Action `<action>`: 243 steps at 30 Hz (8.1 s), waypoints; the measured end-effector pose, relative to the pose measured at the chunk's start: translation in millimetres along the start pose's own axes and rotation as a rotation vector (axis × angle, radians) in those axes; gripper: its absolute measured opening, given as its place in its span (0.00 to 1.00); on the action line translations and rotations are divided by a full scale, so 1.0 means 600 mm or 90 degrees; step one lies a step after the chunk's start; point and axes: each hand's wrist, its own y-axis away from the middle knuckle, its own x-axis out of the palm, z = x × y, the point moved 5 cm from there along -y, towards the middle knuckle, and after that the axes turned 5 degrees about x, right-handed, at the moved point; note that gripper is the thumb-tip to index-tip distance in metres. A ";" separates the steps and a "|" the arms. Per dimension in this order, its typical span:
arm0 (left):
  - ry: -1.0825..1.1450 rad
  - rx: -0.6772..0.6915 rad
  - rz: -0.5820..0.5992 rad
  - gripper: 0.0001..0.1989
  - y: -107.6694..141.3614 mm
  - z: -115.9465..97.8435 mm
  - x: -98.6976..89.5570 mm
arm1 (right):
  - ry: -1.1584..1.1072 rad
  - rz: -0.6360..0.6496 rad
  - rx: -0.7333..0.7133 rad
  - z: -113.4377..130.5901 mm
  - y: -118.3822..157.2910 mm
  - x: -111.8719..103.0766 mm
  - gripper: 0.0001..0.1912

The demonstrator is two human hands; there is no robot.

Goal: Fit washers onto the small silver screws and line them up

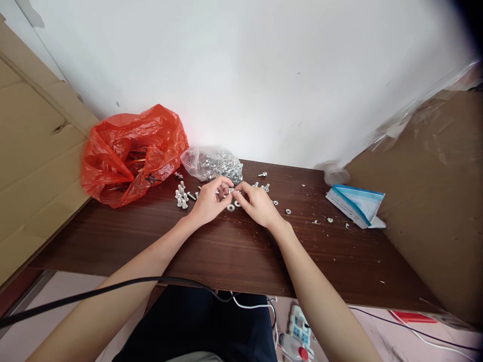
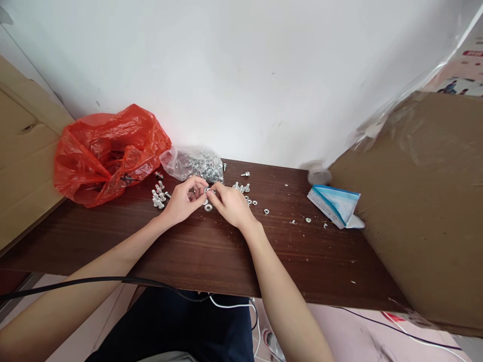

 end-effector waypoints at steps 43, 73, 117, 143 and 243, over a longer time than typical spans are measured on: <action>-0.028 0.003 -0.009 0.05 0.000 -0.007 -0.002 | -0.011 -0.004 -0.015 0.002 0.001 -0.001 0.13; -0.043 0.017 -0.008 0.04 -0.002 -0.017 -0.001 | -0.007 0.008 -0.016 0.003 0.001 0.002 0.13; -0.027 -0.035 0.001 0.05 0.002 0.001 -0.001 | -0.014 -0.013 -0.009 0.003 0.001 -0.005 0.12; -0.030 -0.050 0.023 0.10 0.001 -0.007 0.001 | -0.023 -0.004 -0.012 0.006 0.003 -0.004 0.12; -0.152 0.116 -0.037 0.05 0.002 -0.015 -0.007 | -0.005 -0.029 -0.005 0.003 0.001 -0.004 0.12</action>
